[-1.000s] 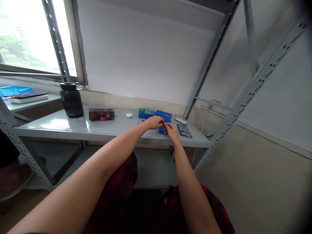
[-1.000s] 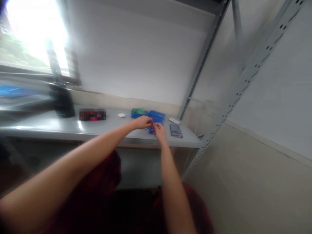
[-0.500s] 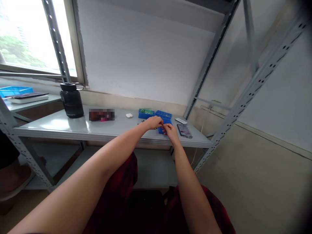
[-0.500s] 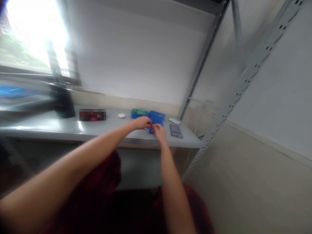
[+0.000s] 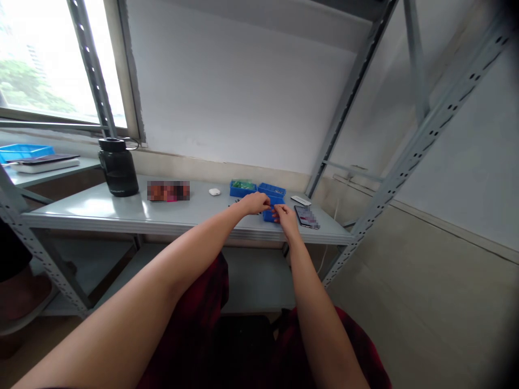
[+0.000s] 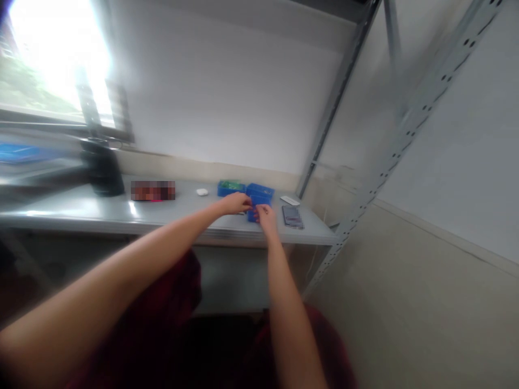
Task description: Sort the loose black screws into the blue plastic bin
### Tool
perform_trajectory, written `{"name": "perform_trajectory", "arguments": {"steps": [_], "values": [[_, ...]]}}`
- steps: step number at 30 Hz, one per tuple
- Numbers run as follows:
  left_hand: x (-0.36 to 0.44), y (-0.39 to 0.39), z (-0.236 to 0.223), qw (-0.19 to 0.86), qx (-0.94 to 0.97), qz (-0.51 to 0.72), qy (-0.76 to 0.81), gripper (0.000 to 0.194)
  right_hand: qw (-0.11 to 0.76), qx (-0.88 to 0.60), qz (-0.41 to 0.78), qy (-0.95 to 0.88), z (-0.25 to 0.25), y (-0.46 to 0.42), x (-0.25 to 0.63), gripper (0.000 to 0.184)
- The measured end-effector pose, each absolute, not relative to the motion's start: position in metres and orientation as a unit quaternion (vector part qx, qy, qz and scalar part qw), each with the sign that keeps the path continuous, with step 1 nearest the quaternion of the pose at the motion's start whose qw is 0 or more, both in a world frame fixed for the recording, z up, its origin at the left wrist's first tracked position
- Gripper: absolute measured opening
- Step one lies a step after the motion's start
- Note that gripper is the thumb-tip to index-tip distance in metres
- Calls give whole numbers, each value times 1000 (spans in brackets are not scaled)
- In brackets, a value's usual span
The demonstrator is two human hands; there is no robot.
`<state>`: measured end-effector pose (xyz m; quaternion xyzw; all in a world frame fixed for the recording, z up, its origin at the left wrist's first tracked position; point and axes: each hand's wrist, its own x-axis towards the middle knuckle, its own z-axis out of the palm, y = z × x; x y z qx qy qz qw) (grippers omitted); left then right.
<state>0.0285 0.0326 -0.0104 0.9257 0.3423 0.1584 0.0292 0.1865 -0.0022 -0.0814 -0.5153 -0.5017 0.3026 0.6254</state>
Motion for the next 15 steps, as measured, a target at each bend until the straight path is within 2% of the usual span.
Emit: {"name": "perform_trajectory", "arguments": {"steps": [15], "values": [[28,28,-7,42,918,183,348,24,622,-526,303,-495,-82,-5,187,33]]}}
